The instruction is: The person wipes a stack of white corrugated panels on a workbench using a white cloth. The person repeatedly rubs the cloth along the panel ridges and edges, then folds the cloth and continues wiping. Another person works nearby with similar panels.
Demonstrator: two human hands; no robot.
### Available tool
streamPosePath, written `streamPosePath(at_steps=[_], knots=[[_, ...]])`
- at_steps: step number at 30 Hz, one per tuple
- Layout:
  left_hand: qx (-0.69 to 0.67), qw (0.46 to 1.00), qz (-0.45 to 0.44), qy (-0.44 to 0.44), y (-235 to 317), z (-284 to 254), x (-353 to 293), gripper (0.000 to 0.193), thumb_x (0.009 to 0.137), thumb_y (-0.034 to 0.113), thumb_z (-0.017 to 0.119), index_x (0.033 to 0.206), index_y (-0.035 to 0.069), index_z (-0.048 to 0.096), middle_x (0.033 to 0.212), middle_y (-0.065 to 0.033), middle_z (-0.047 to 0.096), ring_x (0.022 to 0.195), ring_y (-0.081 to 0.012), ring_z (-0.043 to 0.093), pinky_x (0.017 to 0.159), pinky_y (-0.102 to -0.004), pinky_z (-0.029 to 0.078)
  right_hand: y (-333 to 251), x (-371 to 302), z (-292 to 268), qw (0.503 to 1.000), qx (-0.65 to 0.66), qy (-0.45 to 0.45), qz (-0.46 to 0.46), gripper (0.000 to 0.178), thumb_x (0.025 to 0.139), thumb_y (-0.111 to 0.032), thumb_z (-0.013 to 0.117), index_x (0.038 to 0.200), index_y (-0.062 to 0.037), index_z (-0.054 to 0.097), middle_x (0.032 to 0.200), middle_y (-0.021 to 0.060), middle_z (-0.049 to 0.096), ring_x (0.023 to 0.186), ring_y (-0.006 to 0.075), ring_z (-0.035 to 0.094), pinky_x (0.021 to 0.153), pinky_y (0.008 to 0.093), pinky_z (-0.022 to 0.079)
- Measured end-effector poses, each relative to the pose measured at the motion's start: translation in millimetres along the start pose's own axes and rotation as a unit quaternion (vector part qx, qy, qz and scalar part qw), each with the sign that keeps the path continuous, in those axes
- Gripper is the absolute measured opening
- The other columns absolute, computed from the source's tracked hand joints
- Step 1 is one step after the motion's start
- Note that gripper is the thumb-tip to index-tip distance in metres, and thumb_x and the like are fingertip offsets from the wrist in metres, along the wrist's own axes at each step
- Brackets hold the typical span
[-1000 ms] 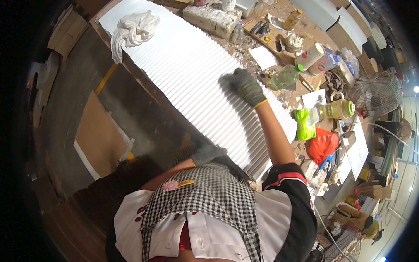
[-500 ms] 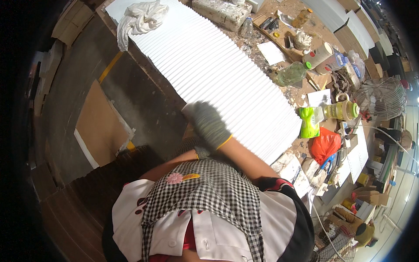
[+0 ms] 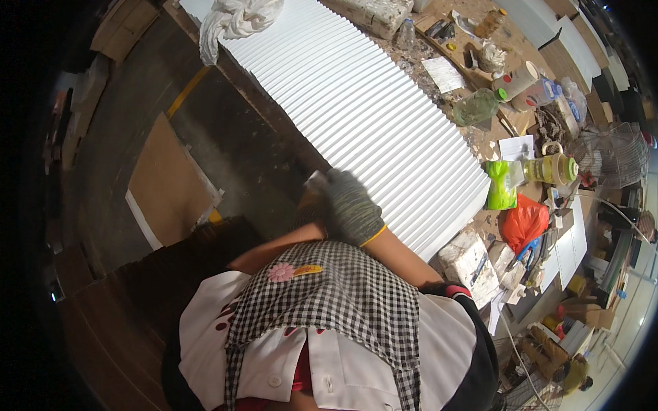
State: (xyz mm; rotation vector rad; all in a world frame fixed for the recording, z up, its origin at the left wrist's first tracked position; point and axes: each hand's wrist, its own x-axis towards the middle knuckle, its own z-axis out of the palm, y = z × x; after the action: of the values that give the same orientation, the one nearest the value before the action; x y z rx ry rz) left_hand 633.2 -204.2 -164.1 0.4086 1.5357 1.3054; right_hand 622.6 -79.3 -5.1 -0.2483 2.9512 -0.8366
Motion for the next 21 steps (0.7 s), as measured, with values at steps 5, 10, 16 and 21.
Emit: streamPosePath(at_steps=[5,10,16,21], knots=[[-0.009,1.000,0.000,0.010,0,-1,1,0.045,0.104,0.050,0.073,0.118,0.008,0.082,0.114,-0.0104,0.079,0.105,-0.0214,0.070,0.099,-0.0356,0.053,-13,6,3,0.987,0.000,0.148,0.064,0.039,0.086,-0.022,0.079,0.123,-0.0145,0.072,0.106,0.0184,0.066,0.098,0.0397,0.067,0.084,0.0520,0.058],[-0.018,1.000,-0.003,0.008,-1,-3,-4,0.045,0.104,0.050,0.073,0.117,0.008,0.082,0.113,-0.0102,0.079,0.105,-0.0213,0.070,0.099,-0.0355,0.053,-23,15,-4,1.000,0.004,0.005,-0.026,0.023,0.096,-0.019,0.071,0.118,-0.0128,0.072,0.105,0.0186,0.067,0.103,0.0389,0.071,0.089,0.0492,0.060],[-0.031,0.999,-0.006,0.002,8,3,-3,0.045,0.103,0.050,0.074,0.117,0.008,0.082,0.113,-0.0101,0.079,0.105,-0.0212,0.070,0.099,-0.0354,0.053,-31,9,-14,0.988,-0.059,0.092,0.113,0.028,0.090,-0.021,0.076,0.115,-0.0084,0.071,0.102,0.0160,0.069,0.104,0.0368,0.068,0.092,0.0504,0.059],[-0.035,0.999,-0.010,-0.008,8,4,-4,0.045,0.103,0.050,0.074,0.116,0.007,0.082,0.113,-0.0099,0.079,0.104,-0.0212,0.070,0.099,-0.0353,0.053,-30,-5,-29,0.994,0.067,-0.032,-0.076,0.041,0.090,-0.026,0.077,0.130,-0.0200,0.072,0.119,0.0176,0.067,0.109,0.0378,0.068,0.097,0.0520,0.060]])
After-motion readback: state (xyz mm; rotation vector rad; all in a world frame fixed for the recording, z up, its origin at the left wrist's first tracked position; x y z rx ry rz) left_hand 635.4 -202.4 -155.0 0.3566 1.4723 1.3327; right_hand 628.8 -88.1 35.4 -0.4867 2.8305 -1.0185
